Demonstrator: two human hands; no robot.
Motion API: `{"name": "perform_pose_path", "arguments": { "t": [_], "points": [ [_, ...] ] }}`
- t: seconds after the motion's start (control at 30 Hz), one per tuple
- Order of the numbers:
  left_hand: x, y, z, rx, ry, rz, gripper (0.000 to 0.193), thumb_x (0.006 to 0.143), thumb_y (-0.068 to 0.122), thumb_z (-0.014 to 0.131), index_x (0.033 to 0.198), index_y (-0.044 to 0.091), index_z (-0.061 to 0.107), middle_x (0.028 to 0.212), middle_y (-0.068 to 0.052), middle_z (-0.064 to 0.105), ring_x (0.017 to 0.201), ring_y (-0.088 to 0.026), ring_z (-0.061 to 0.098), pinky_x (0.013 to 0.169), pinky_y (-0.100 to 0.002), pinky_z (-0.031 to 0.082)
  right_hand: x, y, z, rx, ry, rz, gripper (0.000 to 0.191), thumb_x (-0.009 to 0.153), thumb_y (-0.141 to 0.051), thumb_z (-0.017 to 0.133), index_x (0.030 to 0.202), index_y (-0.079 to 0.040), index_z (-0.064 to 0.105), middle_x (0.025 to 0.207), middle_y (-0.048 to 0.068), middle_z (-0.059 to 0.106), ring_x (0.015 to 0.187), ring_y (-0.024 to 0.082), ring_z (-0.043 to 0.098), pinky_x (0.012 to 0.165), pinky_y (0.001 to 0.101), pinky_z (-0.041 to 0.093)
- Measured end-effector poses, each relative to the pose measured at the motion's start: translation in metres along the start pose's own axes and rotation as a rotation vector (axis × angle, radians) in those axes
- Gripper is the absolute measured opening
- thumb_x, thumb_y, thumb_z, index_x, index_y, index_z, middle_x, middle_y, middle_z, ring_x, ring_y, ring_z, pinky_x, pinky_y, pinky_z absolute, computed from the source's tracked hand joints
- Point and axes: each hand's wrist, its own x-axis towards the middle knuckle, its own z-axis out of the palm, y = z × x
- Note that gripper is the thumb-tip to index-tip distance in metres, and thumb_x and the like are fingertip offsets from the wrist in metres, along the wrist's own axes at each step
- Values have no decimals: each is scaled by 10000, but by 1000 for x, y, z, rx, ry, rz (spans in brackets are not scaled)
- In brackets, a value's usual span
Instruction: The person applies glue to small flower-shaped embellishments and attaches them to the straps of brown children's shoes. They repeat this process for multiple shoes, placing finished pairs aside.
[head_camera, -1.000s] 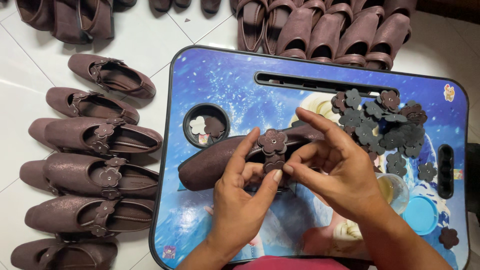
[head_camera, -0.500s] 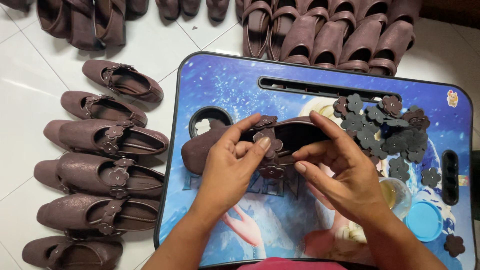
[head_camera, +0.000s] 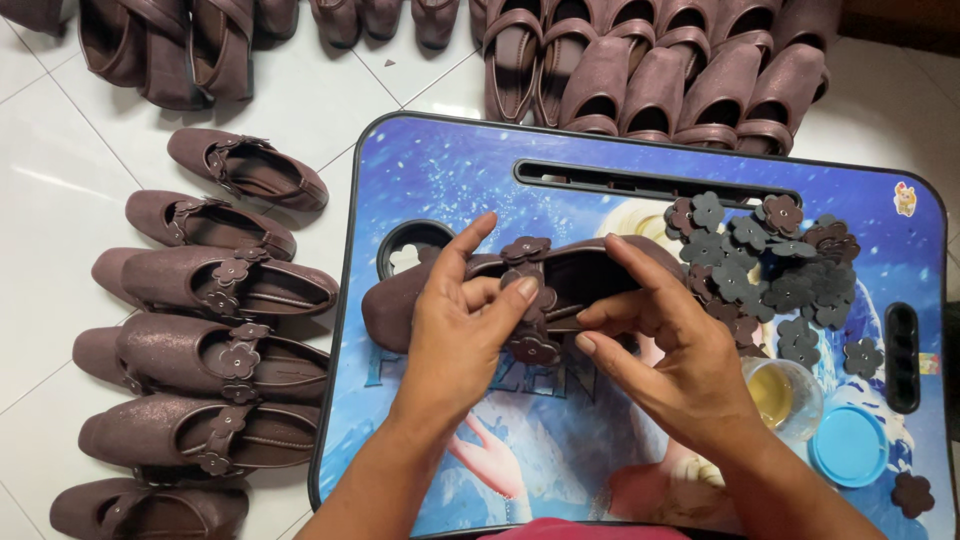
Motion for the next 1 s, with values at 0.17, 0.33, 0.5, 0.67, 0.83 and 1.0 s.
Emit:
{"name": "perform_pose_path", "arguments": {
  "t": [0.17, 0.33, 0.5, 0.67, 0.83, 1.0],
  "points": [
    [-23, -6, 2, -6, -32, 16, 726, 942, 3, 656, 1599, 49, 351, 851, -68, 716, 728, -55, 637, 658, -209, 530, -5, -5, -1, -9, -25, 99, 857, 809, -26, 780, 1566, -87, 384, 1014, 61, 764, 943, 118, 743, 852, 270, 603],
    [-23, -4, 4, -60, -69, -1, 665, 965, 39, 648, 1572, 10, 377, 938, -81, 749, 826, -60, 663, 755, -208, 537, -7, -8, -2, -54, -52, 99, 888, 793, -49, 807, 1574, -98, 389, 965, 51, 783, 910, 116, 752, 856, 277, 588],
    [-4, 12, -11, 88, -118, -102, 684, 1004, 217, 559, 1601, 54, 269, 982, -58, 788, 858, -66, 700, 779, -201, 549, -4, -14, -2, -127, -46, -83, 919, 778, -58, 829, 1576, -67, 372, 1004, 63, 788, 977, 132, 733, 948, 307, 536],
    [-1, 21, -28, 308, -98, -77, 867, 987, 185, 646, 1683, 74, 142, 1003, -105, 741, 861, -90, 643, 760, -241, 543, 1, -18, 1, -151, -8, -129, 909, 793, -52, 825, 1572, -68, 356, 1094, 78, 760, 972, 131, 731, 881, 276, 585],
    [3, 10, -27, 95, -140, -65, 991, 832, 12, 755, 1634, 75, 177, 979, -61, 684, 862, -75, 682, 769, -216, 564, 3, -13, 3, -148, 10, -136, 887, 815, -24, 805, 1577, -65, 352, 1126, 89, 756, 991, 132, 744, 878, 277, 597],
    [6, -2, -21, 242, -51, -21, 901, 844, 20, 777, 1613, 80, 312, 887, -78, 643, 767, -81, 624, 680, -214, 524, -3, -5, -1, -246, 56, -186, 910, 790, -46, 827, 1571, -63, 361, 1112, 84, 764, 976, 139, 741, 893, 305, 571]
  ]
}}
